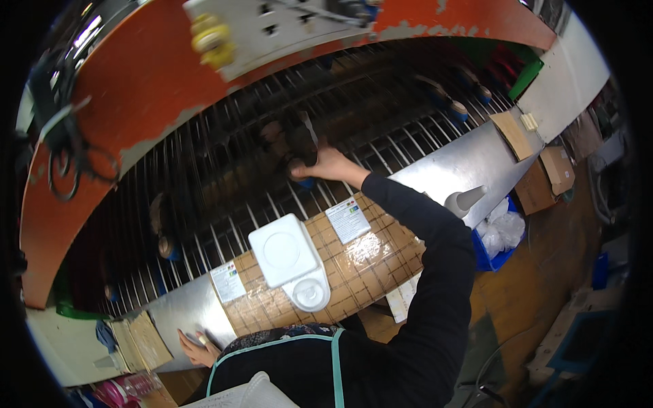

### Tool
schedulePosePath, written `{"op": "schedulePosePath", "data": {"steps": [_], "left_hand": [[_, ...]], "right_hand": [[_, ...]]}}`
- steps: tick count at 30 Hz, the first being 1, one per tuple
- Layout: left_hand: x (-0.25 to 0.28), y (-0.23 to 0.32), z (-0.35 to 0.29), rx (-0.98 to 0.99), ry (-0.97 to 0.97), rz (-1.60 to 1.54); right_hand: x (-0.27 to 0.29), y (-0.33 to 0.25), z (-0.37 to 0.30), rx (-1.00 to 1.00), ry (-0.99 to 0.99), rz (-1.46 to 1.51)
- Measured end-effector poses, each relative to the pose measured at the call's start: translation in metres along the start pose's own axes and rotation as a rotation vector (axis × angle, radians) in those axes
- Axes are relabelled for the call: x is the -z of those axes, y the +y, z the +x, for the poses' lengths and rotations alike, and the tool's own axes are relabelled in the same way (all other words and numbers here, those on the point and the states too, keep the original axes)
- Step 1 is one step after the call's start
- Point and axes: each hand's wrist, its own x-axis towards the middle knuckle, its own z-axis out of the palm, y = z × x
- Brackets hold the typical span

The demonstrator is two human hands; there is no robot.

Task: The person applies glue to the sole of a blue sandal using a small brush, repeatedly dipping the brush into a white container and spreading adhesive along the edges. The sandal is rotated and repositioned to cover different areas, then placed on a metal rack. The person repeats the process with a second sandal.

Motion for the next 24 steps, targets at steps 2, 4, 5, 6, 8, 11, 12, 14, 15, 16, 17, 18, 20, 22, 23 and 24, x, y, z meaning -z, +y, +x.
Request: {"op": "schedulePosePath", "data": {"steps": [2,4,5,6,8,11,12,14,15,16,17,18,20,22,23,24], "left_hand": [[0.004,0.002,0.0,-0.027,-0.002,-0.092],[0.008,0.005,-0.002,-0.034,0.006,-0.123],[0.009,0.006,-0.002,-0.025,-0.002,-0.158],[0.01,0.006,-0.002,0.005,-0.015,-0.172],[0.012,0.007,-0.002,0.018,-0.012,-0.223],[0.012,0.004,-0.002,0.004,-0.019,-0.291],[0.012,0.003,-0.002,-0.006,-0.013,-0.302],[0.012,0.002,-0.003,0.01,-0.037,-0.287],[0.012,0.001,-0.002,-0.004,-0.026,-0.296],[0.012,0.001,-0.002,0.004,-0.025,-0.31],[0.012,0.001,-0.002,0.002,-0.024,-0.325],[0.012,0.002,-0.002,-0.005,-0.016,-0.34],[0.014,0.003,-0.002,0.016,-0.022,-0.33],[0.014,0.006,-0.002,0.03,-0.016,-0.328],[0.014,0.006,-0.002,0.037,-0.012,-0.329],[0.014,0.007,-0.002,0.028,0.003,-0.328]], "right_hand": [[-0.026,-0.023,-0.015,-0.007,0.079,-0.076],[-0.044,-0.035,-0.022,-0.077,0.149,-0.134],[-0.052,-0.037,-0.022,-0.09,0.187,-0.163],[-0.058,-0.037,-0.02,-0.09,0.232,-0.19],[-0.068,-0.032,-0.016,-0.125,0.297,-0.219],[-0.076,-0.025,-0.011,-0.065,0.347,-0.276],[-0.076,-0.024,-0.009,-0.071,0.355,-0.299],[-0.07,-0.024,-0.003,-0.06,0.337,-0.316],[-0.064,-0.025,0.002,-0.067,0.332,-0.346],[-0.057,-0.025,0.008,-0.06,0.363,-0.405],[-0.046,-0.026,0.014,-0.03,0.373,-0.402],[-0.036,-0.025,0.021,-0.004,0.385,-0.398],[-0.016,-0.025,0.037,0.085,0.375,-0.495],[-0.004,-0.02,0.039,0.179,0.354,-0.607],[-0.002,-0.019,0.038,0.234,0.336,-0.675],[-0.002,-0.017,0.034,0.296,0.348,-0.711]]}}
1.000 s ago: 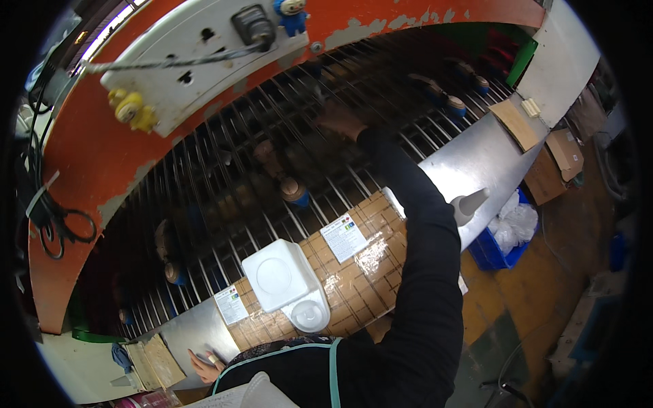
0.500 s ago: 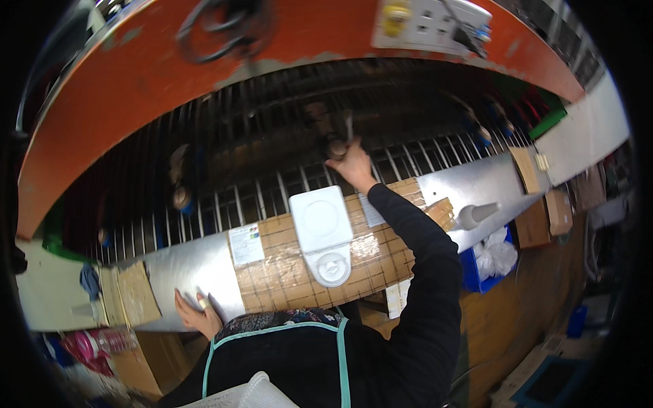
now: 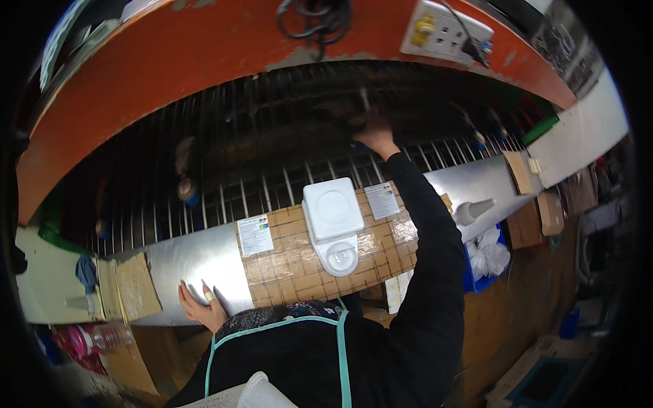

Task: The person applies glue to the sole of a blue sandal using a small brush, repeatedly dipping the brush into a white container and spreading adhesive along the edges. The sandal is rotated and repositioned to cover different areas, then placed on a metal rack. The person repeats the process with a second sandal.

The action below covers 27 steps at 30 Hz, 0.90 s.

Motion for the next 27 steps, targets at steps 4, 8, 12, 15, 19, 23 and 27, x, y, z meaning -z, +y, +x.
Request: {"op": "schedulePosePath", "data": {"steps": [4,8,12,15,19,23,27], "left_hand": [[-0.002,-0.002,0.001,-0.001,0.014,0.013],[-0.006,-0.006,0.002,-0.002,-0.013,0.06],[-0.007,-0.008,0.002,-0.023,-0.031,0.101],[-0.008,-0.012,0.003,-0.035,-0.029,0.15],[-0.014,-0.026,0.003,-0.073,-0.01,0.197],[-0.03,-0.056,0.01,-0.101,0.091,0.277],[-0.047,-0.095,0.03,-0.298,0.265,0.242]], "right_hand": [[-0.001,-0.015,-0.03,-0.182,-0.008,0.065],[0.005,-0.025,-0.05,-0.35,-0.09,0.215],[0.008,-0.01,-0.058,-0.36,-0.209,0.305],[0.01,0.039,-0.047,-0.264,-0.188,0.433],[0.017,0.146,-0.029,-0.447,0.007,-0.035],[0.029,0.249,-0.05,-1.092,0.139,-0.054],[0.024,0.301,-0.083,-1.335,0.304,-0.362]]}}
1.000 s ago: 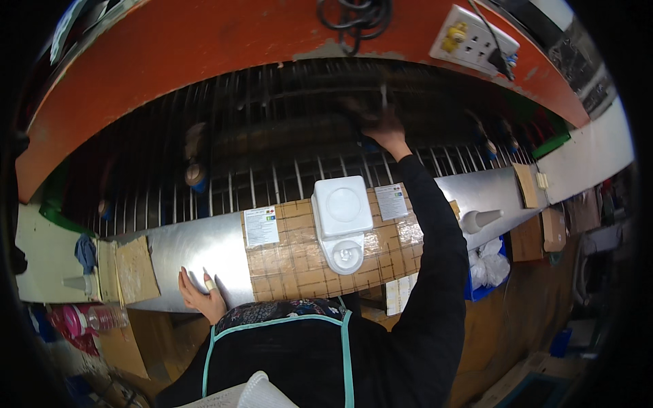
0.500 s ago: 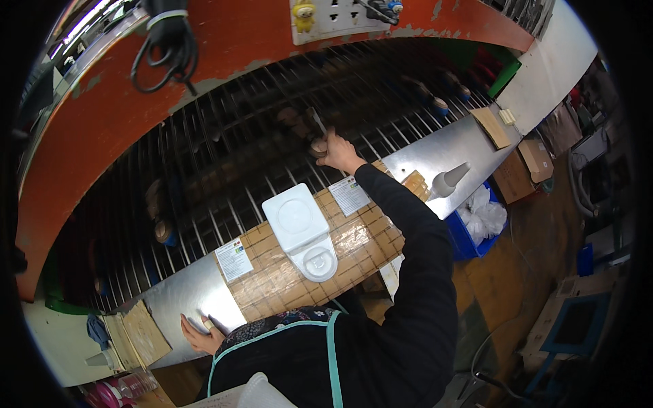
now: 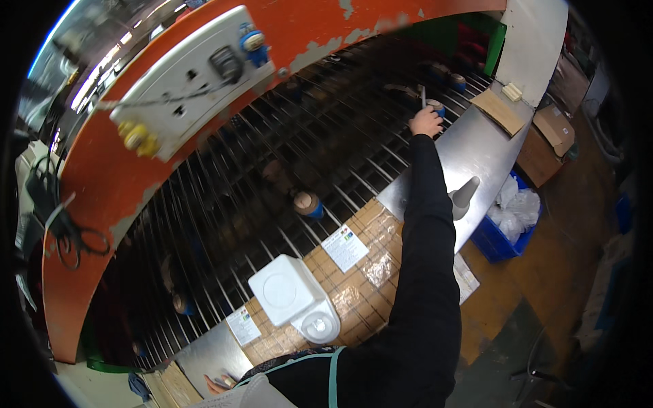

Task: The person applies glue to the sole of a blue sandal using a small brush, repeatedly dipping the brush into a white container and spreading adhesive along the edges. The sandal is rotated and repositioned to cover different areas, then placed on a metal rack. The person repeats the process with a second sandal.

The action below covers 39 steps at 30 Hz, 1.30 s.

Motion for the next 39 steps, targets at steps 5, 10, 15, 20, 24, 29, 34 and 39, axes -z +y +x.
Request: {"op": "schedulePosePath", "data": {"steps": [5,10,15,20,24,29,34,39], "left_hand": [[-0.014,-0.029,-0.003,0.081,-0.079,0.036],[0.005,-0.01,-0.004,0.119,-0.135,0.107],[0.031,0.038,-0.006,0.253,-0.215,0.33],[0.047,0.063,0.0,0.242,-0.253,0.206],[0.053,0.067,0.001,0.263,-0.318,0.116],[0.052,0.065,-0.002,0.253,-0.251,0.004],[0.056,0.064,0.001,0.227,-0.223,-0.136],[0.068,0.076,0.029,0.213,-0.297,-0.445]], "right_hand": [[-0.008,0.03,0.046,-0.034,0.004,-0.034],[-0.013,0.047,0.077,0.021,-0.254,0.163],[-0.029,0.047,0.082,0.048,-0.246,0.159],[-0.034,0.04,0.083,0.334,0.027,0.04],[-0.012,0.01,0.068,0.572,0.084,0.105],[0.04,-0.048,0.013,0.507,0.154,0.15],[0.111,-0.056,-0.053,0.504,0.167,0.052],[0.207,-0.03,-0.102,0.513,0.068,0.334]]}}
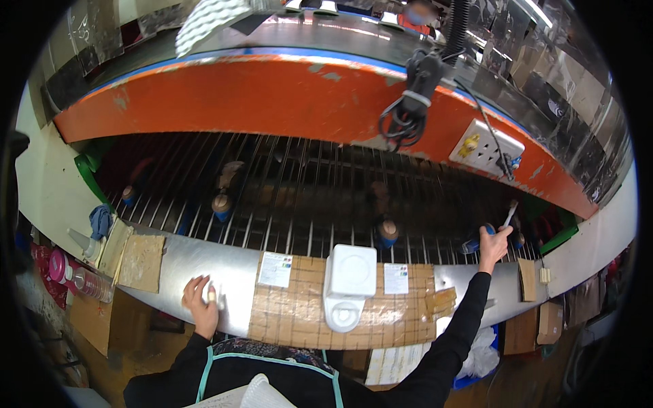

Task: The person applies glue to the sole of a blue sandal using a small brush, repeatedly dipping the brush into a white container and spreading adhesive along the edges. The sandal is rotated and repositioned to cover different areas, then placed on a metal rack. The person repeats the process with a second sandal.

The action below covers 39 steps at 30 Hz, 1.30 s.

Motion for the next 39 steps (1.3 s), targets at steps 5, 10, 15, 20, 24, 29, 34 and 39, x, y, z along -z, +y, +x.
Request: {"op": "schedulePosePath", "data": {"steps": [5,10,15,20,24,29,34,39], "left_hand": [[-0.011,0.057,0.033,0.001,-0.36,-0.848],[-0.022,0.137,0.015,0.217,-1.458,-1.538],[-0.014,0.172,-0.024,0.46,-2.004,-1.762],[-0.012,0.126,-0.055,0.916,-1.885,-1.965],[-0.022,0.074,-0.044,0.664,-1.591,-1.954],[0.01,0.05,-0.001,-0.025,-0.592,-1.577],[0.042,0.069,0.051,-0.409,-0.162,-1.222],[0.033,0.082,0.052,-0.338,-0.036,-1.345]], "right_hand": [[0.105,-0.03,-0.067,0.152,0.025,0.3],[0.213,-0.066,-0.185,0.139,-0.158,1.0],[0.256,-0.121,-0.291,0.071,-0.2,1.317],[0.235,-0.118,-0.337,0.066,-0.681,1.323],[0.197,-0.087,-0.342,-0.064,-0.786,0.819],[0.164,-0.073,-0.348,0.358,-0.498,0.214],[0.141,-0.08,-0.349,0.462,-0.329,0.113],[0.132,-0.085,-0.349,0.544,-0.291,0.054]]}}
